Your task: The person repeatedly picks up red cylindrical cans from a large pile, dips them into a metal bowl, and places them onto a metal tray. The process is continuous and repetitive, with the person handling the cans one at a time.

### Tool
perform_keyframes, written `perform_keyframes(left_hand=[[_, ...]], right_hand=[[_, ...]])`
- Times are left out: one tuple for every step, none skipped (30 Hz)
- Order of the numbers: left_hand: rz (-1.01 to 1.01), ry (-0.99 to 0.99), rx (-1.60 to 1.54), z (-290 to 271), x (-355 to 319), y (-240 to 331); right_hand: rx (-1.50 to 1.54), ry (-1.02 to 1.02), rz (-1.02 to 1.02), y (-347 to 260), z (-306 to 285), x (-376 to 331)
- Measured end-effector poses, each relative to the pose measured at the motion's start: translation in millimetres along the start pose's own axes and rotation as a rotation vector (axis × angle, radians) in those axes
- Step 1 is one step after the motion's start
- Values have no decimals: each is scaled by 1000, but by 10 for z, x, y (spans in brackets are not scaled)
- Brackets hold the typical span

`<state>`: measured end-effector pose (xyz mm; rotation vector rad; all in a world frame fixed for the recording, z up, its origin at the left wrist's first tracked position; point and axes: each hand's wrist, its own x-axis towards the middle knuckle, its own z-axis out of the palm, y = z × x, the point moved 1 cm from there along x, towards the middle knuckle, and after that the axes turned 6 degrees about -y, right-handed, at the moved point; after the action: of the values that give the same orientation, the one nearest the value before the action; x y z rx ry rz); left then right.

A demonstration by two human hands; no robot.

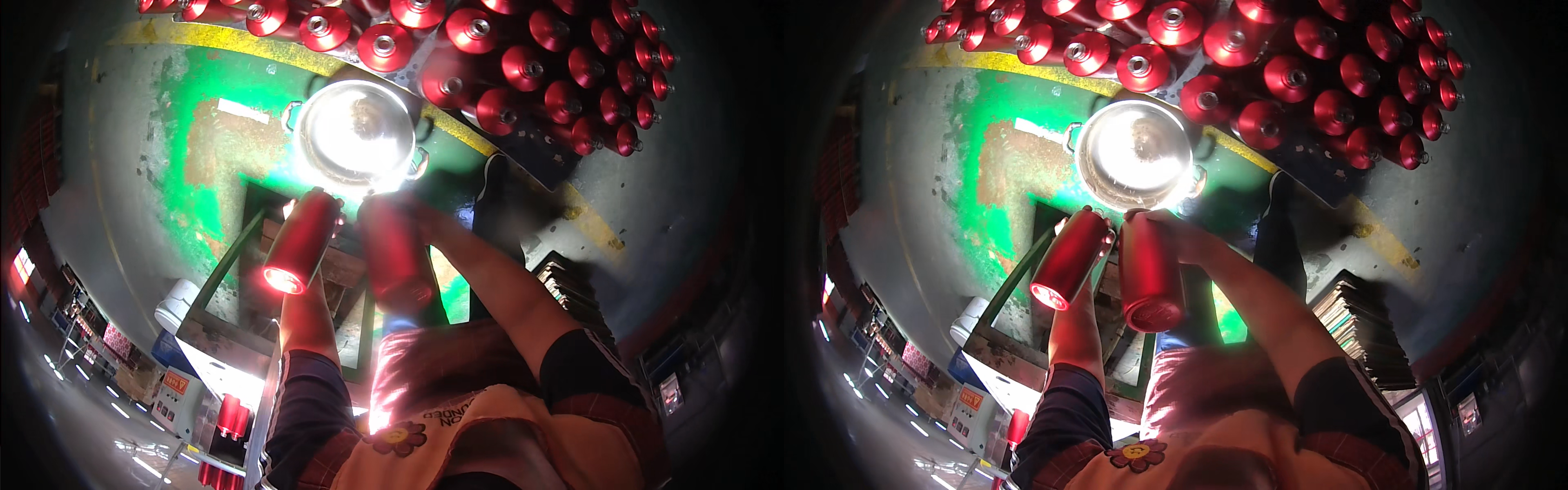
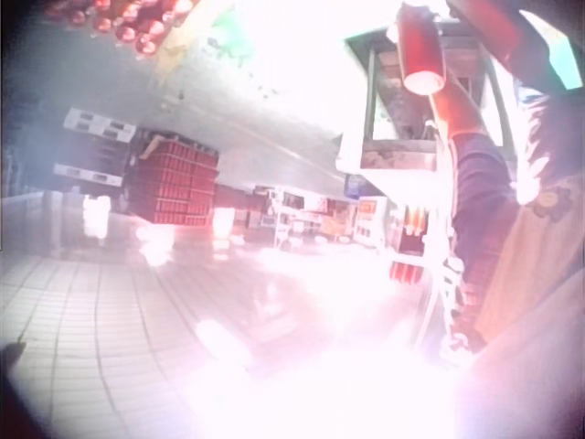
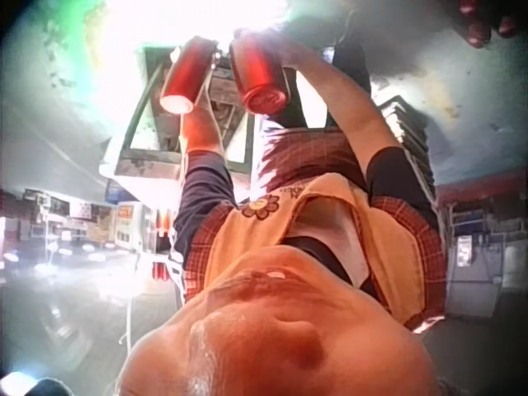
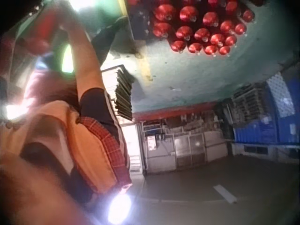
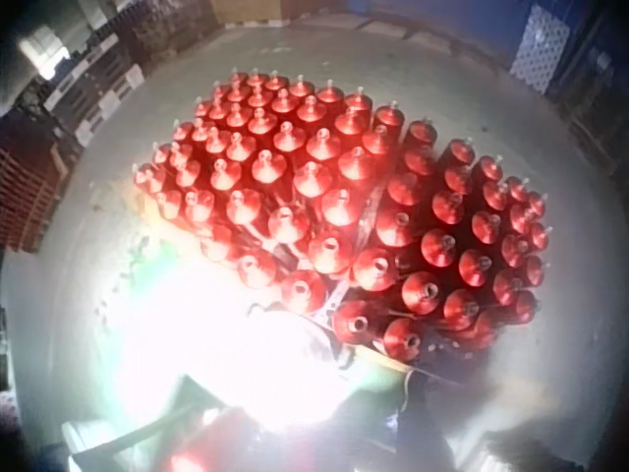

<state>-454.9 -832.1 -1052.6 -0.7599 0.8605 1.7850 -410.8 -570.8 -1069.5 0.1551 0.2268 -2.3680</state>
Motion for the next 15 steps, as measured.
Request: perform_keyframes(left_hand=[[73, -122, -364, -85, 15, 48], [106, -205, -454, -173, 45, 70], [122, -325, -481, -259, 64, 79], [139, -444, -507, -341, 85, 67], [157, -585, -548, -419, 98, 51], [150, -583, -536, -501, 107, 25], [145, -601, -540, -568, 120, -9], [120, -610, -537, -626, 111, -27], [95, -622, -580, -657, 113, -56], [57, -624, -619, -676, 90, -69], [-22, -607, -633, -663, 89, -97], [-65, -572, -683, -630, 79, -110], [-43, -533, -681, -564, 71, -123], [-35, -447, -560, -470, 76, -132], [-3, -430, -510, -339, 84, -126]], right_hand=[[-12, -11, 36, 12, 37, 113], [-47, -35, 66, 12, 73, 201], [-38, -35, 108, 15, 105, 281], [68, -37, 143, 15, 138, 329], [174, -38, 176, 20, 162, 373], [197, -35, 192, 25, 183, 394], [220, -32, 208, 23, 186, 395], [247, -45, 219, 24, 188, 393], [225, -43, 219, 7, 169, 352], [207, -57, 222, -25, 138, 288], [200, -78, 196, -75, 94, 178], [123, 31, 204, -150, 17, 35], [61, 113, 195, -247, -63, -153], [-1, 191, 185, -347, -136, -371], [-78, 308, 150, -476, -211, -668]])
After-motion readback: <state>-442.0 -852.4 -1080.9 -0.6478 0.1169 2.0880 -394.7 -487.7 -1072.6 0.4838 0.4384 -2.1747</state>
